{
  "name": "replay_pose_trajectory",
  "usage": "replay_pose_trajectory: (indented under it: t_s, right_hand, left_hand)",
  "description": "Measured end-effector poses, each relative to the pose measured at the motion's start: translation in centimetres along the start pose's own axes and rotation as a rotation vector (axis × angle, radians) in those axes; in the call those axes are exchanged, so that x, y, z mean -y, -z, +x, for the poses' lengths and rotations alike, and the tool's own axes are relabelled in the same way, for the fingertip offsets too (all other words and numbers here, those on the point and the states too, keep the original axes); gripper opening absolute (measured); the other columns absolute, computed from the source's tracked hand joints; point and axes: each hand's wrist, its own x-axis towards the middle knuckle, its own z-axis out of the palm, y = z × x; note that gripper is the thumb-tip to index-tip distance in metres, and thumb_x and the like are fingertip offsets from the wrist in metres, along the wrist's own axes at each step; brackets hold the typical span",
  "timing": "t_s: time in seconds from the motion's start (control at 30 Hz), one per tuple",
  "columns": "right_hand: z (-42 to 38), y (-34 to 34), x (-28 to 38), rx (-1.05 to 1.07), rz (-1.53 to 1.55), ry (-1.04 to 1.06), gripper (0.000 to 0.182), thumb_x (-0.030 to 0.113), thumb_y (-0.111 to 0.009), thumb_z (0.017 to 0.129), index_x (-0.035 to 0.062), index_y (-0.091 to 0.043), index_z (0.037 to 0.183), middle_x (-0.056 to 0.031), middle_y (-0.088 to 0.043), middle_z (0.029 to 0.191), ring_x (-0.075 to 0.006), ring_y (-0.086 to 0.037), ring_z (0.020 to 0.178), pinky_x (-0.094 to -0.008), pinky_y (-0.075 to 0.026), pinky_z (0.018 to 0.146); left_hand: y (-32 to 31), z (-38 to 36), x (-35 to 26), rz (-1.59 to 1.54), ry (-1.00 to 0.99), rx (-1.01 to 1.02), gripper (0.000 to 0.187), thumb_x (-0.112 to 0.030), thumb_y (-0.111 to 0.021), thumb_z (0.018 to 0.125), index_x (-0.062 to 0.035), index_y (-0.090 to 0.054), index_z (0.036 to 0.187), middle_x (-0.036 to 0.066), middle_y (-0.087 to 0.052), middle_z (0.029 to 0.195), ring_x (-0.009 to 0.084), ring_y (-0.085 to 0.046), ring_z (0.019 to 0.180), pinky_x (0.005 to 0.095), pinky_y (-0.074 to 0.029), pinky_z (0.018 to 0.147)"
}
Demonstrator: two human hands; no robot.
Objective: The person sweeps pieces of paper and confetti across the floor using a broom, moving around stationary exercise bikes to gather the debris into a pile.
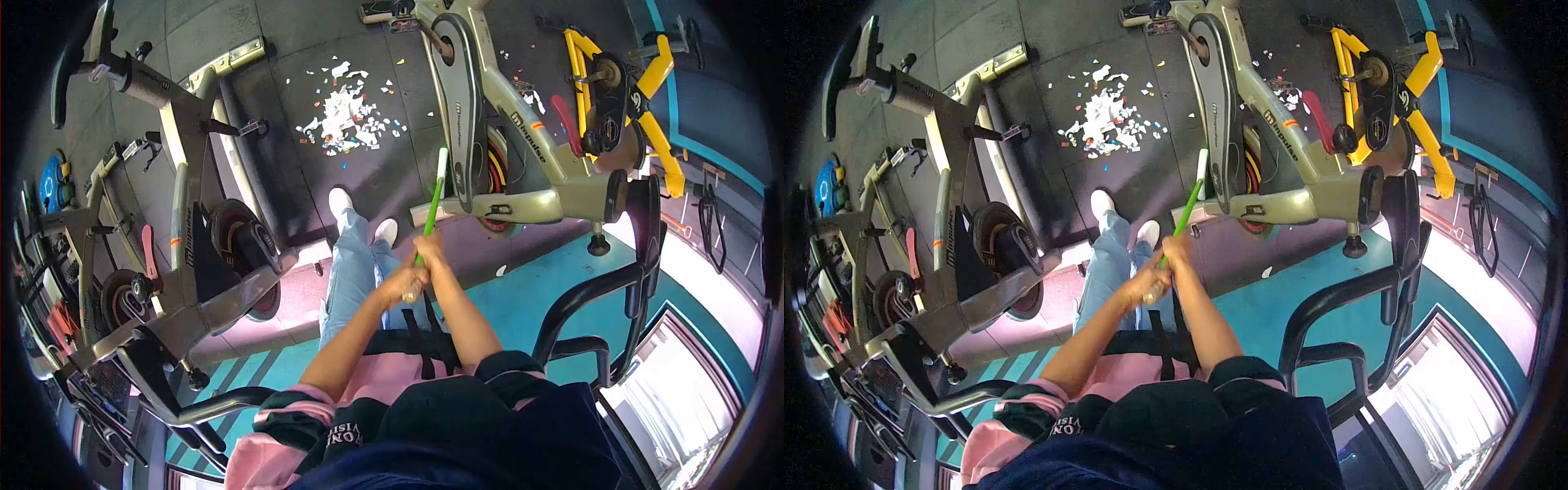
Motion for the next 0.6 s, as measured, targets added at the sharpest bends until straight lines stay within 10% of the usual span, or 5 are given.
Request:
replay_pose_trajectory:
  t_s: [0.07, 0.1, 0.3, 0.6]
  right_hand:
    - [0.1, 0.2, 4.7, -0.085, 0.007, 0.035, 0.032, 0.014, -0.052, 0.066, -0.005, -0.054, 0.092, -0.026, -0.059, 0.088, -0.0369, -0.058, 0.088, -0.0415, -0.046, 0.074]
    - [4.8, -2.4, 2.7, -0.14, 0.05, 0.1, 0.023, 0.007, -0.063, 0.064, -0.0038, -0.056, 0.083, -0.0139, -0.061, 0.076, -0.023, -0.058, 0.066, -0.0367, -0.046, 0.059]
    - [1.7, -0.3, 15.6, -0.026, -0.065, 0.234, 0.037, 0.011, -0.054, 0.066, -0.0047, -0.052, 0.1, -0.0248, -0.057, 0.098, -0.0362, -0.055, 0.095, -0.0402, -0.045, 0.08]
    - [-3.4, 2.2, 14.3, 0.058, 0.026, 0.368, 0.064, 0.01, -0.056, 0.068, -0.0031, -0.034, 0.127, -0.0266, -0.052, 0.11, -0.0364, -0.053, 0.101, -0.0381, -0.042, 0.087]
  left_hand:
    - [1.2, 1.0, -3.2, 0.003, 0.028, -0.021, 0.083, 0.0, -0.053, 0.061, -0.0149, -0.019, 0.136, 0.004, -0.049, 0.064, 0.0134, -0.048, 0.044, 0.0252, -0.04, 0.038]
    - [1.9, 1.3, -4.3, -0.007, 0.031, -0.024, 0.083, 0.0, -0.053, 0.061, -0.0149, -0.019, 0.136, 0.004, -0.049, 0.064, 0.0134, -0.048, 0.044, 0.0252, -0.04, 0.038]
    - [2.6, 1.6, -8.5, -0.13, -0.2, -0.054, 0.081, -0.002, -0.05, 0.064, -0.0145, -0.018, 0.136, 0.004, -0.049, 0.067, 0.0124, -0.048, 0.048, 0.0246, -0.04, 0.042]
    - [-1.4, -1.0, -5.2, 0.147, -0.54, -0.218, 0.089, -0.005, -0.049, 0.063, -0.0148, -0.004, 0.14, 0.01, -0.048, 0.093, 0.0158, -0.05, 0.071, 0.0258, -0.043, 0.062]
